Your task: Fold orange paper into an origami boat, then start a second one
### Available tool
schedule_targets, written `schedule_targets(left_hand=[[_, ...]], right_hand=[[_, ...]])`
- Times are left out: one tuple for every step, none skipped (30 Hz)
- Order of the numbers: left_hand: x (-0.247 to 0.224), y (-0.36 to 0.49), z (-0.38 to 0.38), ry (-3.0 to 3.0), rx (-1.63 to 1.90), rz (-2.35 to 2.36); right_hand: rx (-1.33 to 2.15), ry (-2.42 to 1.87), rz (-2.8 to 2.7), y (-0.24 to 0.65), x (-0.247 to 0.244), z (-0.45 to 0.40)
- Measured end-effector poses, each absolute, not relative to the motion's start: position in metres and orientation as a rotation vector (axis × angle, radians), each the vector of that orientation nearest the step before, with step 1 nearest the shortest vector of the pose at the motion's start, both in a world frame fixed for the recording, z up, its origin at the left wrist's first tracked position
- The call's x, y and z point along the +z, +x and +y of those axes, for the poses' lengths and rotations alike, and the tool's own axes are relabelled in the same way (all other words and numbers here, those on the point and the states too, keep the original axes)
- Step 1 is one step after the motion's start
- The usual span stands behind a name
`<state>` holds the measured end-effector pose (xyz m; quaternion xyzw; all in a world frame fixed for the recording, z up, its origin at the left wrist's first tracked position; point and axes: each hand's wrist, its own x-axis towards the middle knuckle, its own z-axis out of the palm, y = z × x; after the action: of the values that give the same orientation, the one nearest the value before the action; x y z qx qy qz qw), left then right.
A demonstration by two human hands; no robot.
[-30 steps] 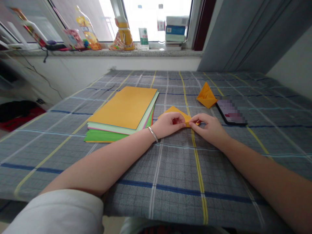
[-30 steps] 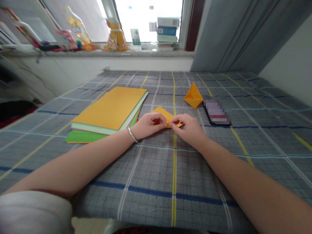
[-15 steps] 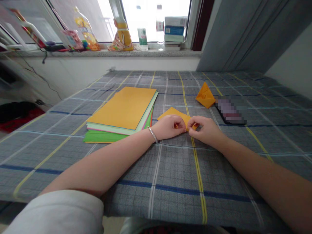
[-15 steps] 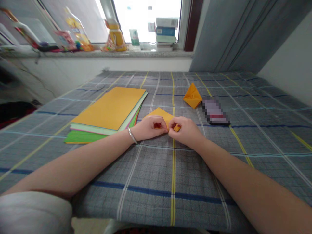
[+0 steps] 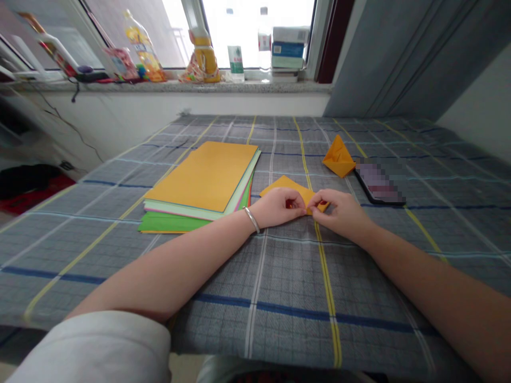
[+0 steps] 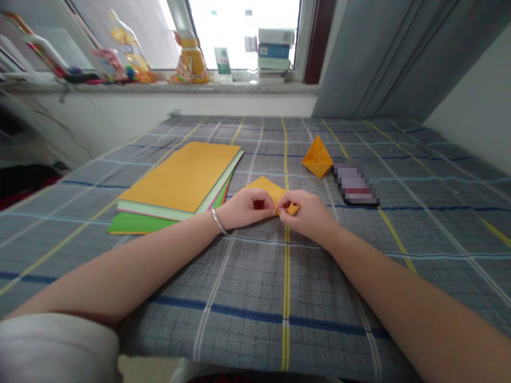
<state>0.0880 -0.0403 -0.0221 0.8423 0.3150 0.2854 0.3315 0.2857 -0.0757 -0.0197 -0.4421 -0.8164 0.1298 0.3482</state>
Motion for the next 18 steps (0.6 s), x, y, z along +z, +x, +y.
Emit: schedule_targets(left_hand=[[-0.022,0.088,-0.040,2.211,0.743,0.819],[-0.022,0.088,-0.040,2.218,0.739,0.813],[-0.023,0.087,-0.040,2.223,0.736,0.808],[-0.023,0.087,-0.040,2.228,0.739,0.808],[-0.024,0.087,-0.039,2.235,0.751,0.814],[-0.024,0.087,-0.039,2.245,0.771,0.826],[-0.025,0.087,-0.038,2.261,0.797,0.837],[-0.025,0.087,-0.038,2.286,0.820,0.839],[-0.025,0.086,-0.038,2.319,0.834,0.824],[-0.024,0.086,-0.038,2.362,0.832,0.791],[-0.023,0.086,-0.038,2.411,0.814,0.747],[-0.022,0.085,-0.039,2.462,0.792,0.713],[-0.020,0.084,-0.039,2.513,0.776,0.710],[-0.019,0.083,-0.039,2.564,0.766,0.747],[-0.019,0.082,-0.038,2.612,0.758,0.830],[-0.019,0.080,-0.038,2.655,0.746,0.949],[-0.020,0.079,-0.036,2.689,0.719,1.087],[-0.022,0.077,-0.035,2.712,0.665,1.224]], right_hand=[[0.313,-1.157,-2.109,0.286,-0.020,-0.075],[0.302,-1.171,-2.096,0.288,-0.020,-0.074],[0.297,-1.192,-2.072,0.291,-0.020,-0.073],[0.293,-1.222,-2.035,0.295,-0.020,-0.071],[0.291,-1.255,-1.995,0.299,-0.020,-0.070],[0.284,-1.293,-1.955,0.302,-0.020,-0.068],[0.287,-1.311,-1.948,0.305,-0.019,-0.067],[0.289,-1.303,-1.984,0.307,-0.019,-0.067],[0.279,-1.271,-2.058,0.308,-0.018,-0.067],[0.254,-1.220,-2.165,0.309,-0.018,-0.068],[0.206,-1.166,-2.283,0.308,-0.018,-0.068],[0.140,-1.122,-2.389,0.307,-0.018,-0.069],[0.071,-1.093,-2.473,0.306,-0.018,-0.070],[0.011,-1.079,-2.531,0.306,-0.018,-0.070],[-0.030,-1.074,-2.568,0.307,-0.018,-0.070],[-0.051,-1.079,-2.584,0.310,-0.018,-0.068],[-0.058,-1.093,-2.583,0.313,-0.019,-0.066],[-0.056,-1.114,-2.580,0.317,-0.019,-0.063]])
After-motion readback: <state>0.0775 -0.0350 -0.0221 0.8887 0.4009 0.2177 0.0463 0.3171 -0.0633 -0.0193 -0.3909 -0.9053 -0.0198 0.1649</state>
